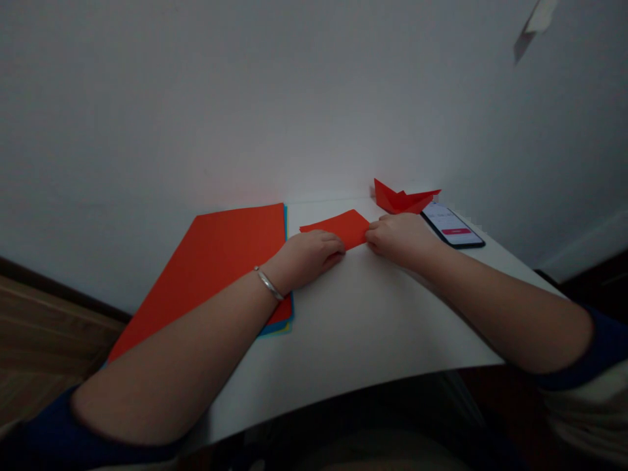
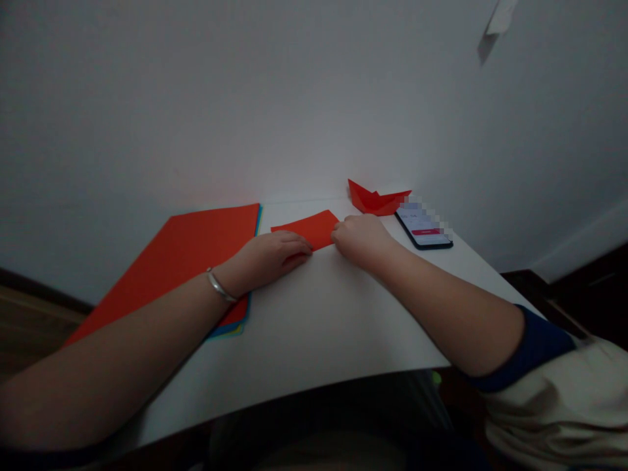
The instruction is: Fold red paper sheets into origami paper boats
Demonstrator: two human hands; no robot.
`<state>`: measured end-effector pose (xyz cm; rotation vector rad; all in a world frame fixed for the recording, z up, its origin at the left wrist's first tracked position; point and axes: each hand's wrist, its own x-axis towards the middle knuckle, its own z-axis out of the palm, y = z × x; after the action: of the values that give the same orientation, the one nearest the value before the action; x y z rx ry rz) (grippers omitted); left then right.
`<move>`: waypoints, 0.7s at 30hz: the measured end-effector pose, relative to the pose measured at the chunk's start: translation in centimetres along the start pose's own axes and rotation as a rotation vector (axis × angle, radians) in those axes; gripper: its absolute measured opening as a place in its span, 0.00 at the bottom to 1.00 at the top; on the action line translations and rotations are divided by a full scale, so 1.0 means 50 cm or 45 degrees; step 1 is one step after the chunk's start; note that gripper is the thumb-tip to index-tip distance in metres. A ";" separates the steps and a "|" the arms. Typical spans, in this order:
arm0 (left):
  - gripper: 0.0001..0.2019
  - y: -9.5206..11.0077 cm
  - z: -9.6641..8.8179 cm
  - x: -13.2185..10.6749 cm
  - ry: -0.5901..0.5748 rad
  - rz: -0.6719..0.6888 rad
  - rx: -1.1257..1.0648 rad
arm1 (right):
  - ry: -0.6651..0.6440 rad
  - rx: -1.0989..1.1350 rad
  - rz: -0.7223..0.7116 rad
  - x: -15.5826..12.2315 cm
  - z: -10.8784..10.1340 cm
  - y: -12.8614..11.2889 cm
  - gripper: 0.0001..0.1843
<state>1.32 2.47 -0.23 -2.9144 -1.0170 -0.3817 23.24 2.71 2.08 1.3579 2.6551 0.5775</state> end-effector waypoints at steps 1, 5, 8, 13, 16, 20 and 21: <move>0.12 0.000 0.000 0.000 -0.004 0.000 0.002 | -0.031 -0.019 0.033 0.000 -0.004 -0.001 0.16; 0.11 0.001 0.000 0.000 -0.015 -0.003 0.000 | -0.134 -0.077 0.148 -0.002 -0.014 -0.001 0.16; 0.11 -0.001 0.001 -0.001 -0.002 0.007 -0.018 | -0.142 -0.093 0.204 -0.003 -0.011 0.003 0.17; 0.11 -0.002 0.003 -0.004 0.005 0.010 -0.015 | -0.178 -0.092 0.266 -0.005 -0.011 0.006 0.18; 0.12 0.002 -0.001 -0.003 -0.008 -0.004 -0.001 | -0.216 -0.111 0.314 -0.008 -0.014 0.005 0.19; 0.12 0.006 -0.005 0.002 -0.051 -0.011 0.017 | -0.042 -0.066 0.329 -0.011 -0.005 0.001 0.18; 0.12 0.006 -0.004 0.004 -0.059 -0.010 0.017 | 0.042 -0.012 0.273 -0.010 0.002 0.000 0.18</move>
<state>1.60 2.32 0.03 -2.9209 -1.0334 -0.3077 23.55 2.31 1.96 1.6571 2.5450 0.6389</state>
